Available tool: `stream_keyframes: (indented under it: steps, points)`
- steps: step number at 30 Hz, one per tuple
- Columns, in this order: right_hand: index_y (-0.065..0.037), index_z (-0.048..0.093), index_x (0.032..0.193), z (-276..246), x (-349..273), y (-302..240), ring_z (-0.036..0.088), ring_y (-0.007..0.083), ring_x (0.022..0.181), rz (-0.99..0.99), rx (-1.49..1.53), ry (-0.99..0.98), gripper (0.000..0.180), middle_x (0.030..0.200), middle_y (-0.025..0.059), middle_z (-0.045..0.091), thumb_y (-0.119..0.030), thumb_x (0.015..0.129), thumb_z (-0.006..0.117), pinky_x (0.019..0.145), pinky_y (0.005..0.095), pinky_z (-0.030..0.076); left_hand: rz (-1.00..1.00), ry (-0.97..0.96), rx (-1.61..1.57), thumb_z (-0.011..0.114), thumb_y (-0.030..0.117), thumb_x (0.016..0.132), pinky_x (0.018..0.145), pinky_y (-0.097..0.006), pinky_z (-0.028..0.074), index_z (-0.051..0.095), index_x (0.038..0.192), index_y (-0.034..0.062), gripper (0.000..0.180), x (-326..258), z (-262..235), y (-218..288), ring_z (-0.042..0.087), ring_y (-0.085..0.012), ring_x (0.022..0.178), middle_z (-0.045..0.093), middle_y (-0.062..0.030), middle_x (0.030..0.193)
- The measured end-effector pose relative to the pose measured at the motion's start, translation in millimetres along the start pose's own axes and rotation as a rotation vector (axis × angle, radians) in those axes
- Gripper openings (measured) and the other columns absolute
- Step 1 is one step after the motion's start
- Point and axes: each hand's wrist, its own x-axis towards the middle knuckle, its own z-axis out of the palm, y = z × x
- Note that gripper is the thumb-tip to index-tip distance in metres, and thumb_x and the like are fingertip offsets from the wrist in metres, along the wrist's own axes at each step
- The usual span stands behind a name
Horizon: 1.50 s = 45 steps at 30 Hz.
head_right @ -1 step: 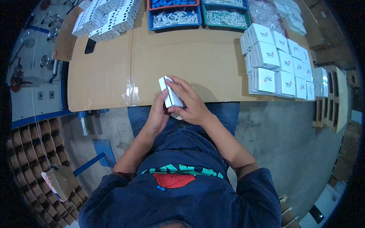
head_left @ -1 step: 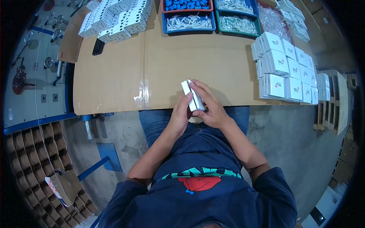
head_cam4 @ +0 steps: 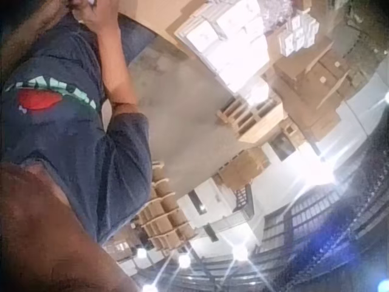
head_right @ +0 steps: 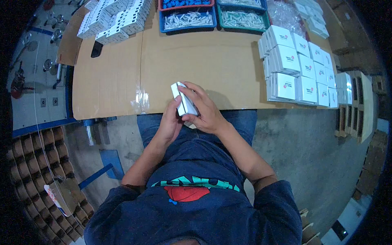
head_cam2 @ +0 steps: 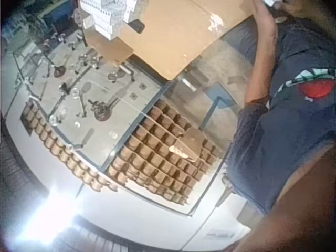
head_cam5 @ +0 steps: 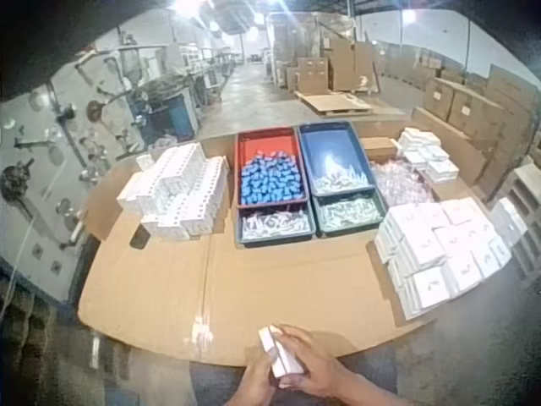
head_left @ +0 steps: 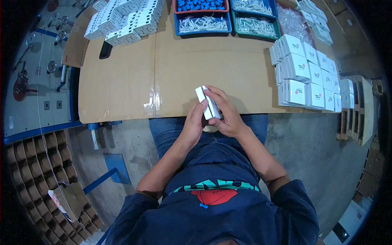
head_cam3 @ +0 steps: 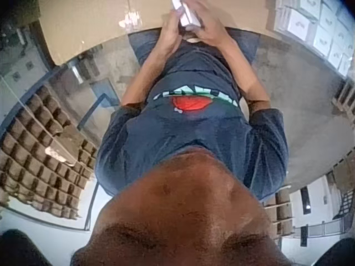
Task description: Assembling and packaging small plastic components into white boxes at a workstation.
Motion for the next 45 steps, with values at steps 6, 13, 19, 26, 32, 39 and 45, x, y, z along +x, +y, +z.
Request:
stream_keyframes:
  steps: [6, 13, 19, 26, 32, 39, 45]
  points:
    - [-0.004, 0.049, 0.143, 5, -1, 5, 0.053, 0.0421, 0.126, -0.070, 0.021, 0.094, 0.078, 0.140, 0.0252, 0.050, -0.067, 0.098, 0.048, 0.106, 0.0474, 0.044, 0.021, 0.060, 0.003, 0.051, 0.049, 0.104, 0.094, -0.035, 0.051, 0.054, 0.131, 0.0049, 0.051, -2, 11, -8, 0.062, -0.0166, 0.107, 0.063, -0.0068, 0.116]
    - [-0.003, 0.050, 0.141, 3, 0, 2, 0.053, 0.0416, 0.126, -0.103, 0.067, 0.113, 0.076, 0.139, 0.0259, 0.051, -0.066, 0.099, 0.046, 0.105, 0.0476, 0.045, 0.079, 0.030, -0.078, 0.053, 0.036, 0.106, 0.088, -0.028, 0.051, 0.052, 0.135, 0.0054, 0.042, -1, 10, -15, 0.063, -0.0113, 0.103, 0.063, -0.0038, 0.113]
    - [-0.002, 0.046, 0.147, 0, 4, 8, 0.048, 0.0401, 0.137, -0.113, 0.167, 0.059, 0.084, 0.151, 0.0262, 0.044, -0.070, 0.098, 0.045, 0.113, 0.0469, 0.039, 0.091, 0.012, -0.097, 0.054, 0.033, 0.105, 0.088, -0.029, 0.051, 0.042, 0.151, 0.0084, 0.054, 3, 10, -9, 0.061, -0.0126, 0.109, 0.061, -0.0042, 0.121]
    - [-0.003, 0.038, 0.156, -10, 10, -22, 0.036, 0.0341, 0.149, 0.239, 0.352, 0.105, 0.083, 0.160, 0.0208, 0.039, -0.057, 0.097, 0.059, 0.120, 0.0475, 0.031, 0.451, -0.040, 0.309, 0.081, 0.004, 0.080, 0.118, -0.049, 0.038, 0.008, 0.165, 0.0167, 0.114, 6, -8, 2, 0.035, -0.0284, 0.149, 0.028, -0.0154, 0.162]
    - [-0.006, 0.037, 0.157, -11, 5, -20, 0.041, 0.0319, 0.145, 0.316, 0.468, -0.038, 0.080, 0.157, 0.0193, 0.041, -0.042, 0.094, 0.071, 0.117, 0.0470, 0.036, 0.458, -0.132, 0.500, 0.082, 0.011, 0.079, 0.122, -0.051, 0.029, 0.012, 0.165, 0.0172, 0.111, 5, -17, 7, 0.026, -0.0308, 0.153, 0.016, -0.0124, 0.168]
    - [-0.003, 0.040, 0.155, -17, 8, -21, 0.049, 0.0371, 0.135, 0.081, -0.017, -0.035, 0.084, 0.147, 0.0225, 0.046, -0.043, 0.090, 0.074, 0.111, 0.0460, 0.042, 0.026, -0.203, -0.046, 0.052, 0.046, 0.103, 0.110, -0.044, 0.043, 0.017, 0.165, 0.0165, 0.077, -1, -14, 18, 0.045, -0.0214, 0.138, 0.035, -0.0084, 0.156]
    - [-0.001, 0.044, 0.150, -12, 9, -16, 0.051, 0.0400, 0.131, -0.040, -0.037, 0.023, 0.090, 0.144, 0.0244, 0.048, -0.054, 0.084, 0.076, 0.108, 0.0456, 0.044, 0.084, -0.050, 0.096, 0.047, 0.035, 0.111, 0.096, -0.027, 0.048, 0.026, 0.161, 0.0120, 0.060, -8, 15, 1, 0.057, -0.0120, 0.117, 0.055, -0.0041, 0.135]
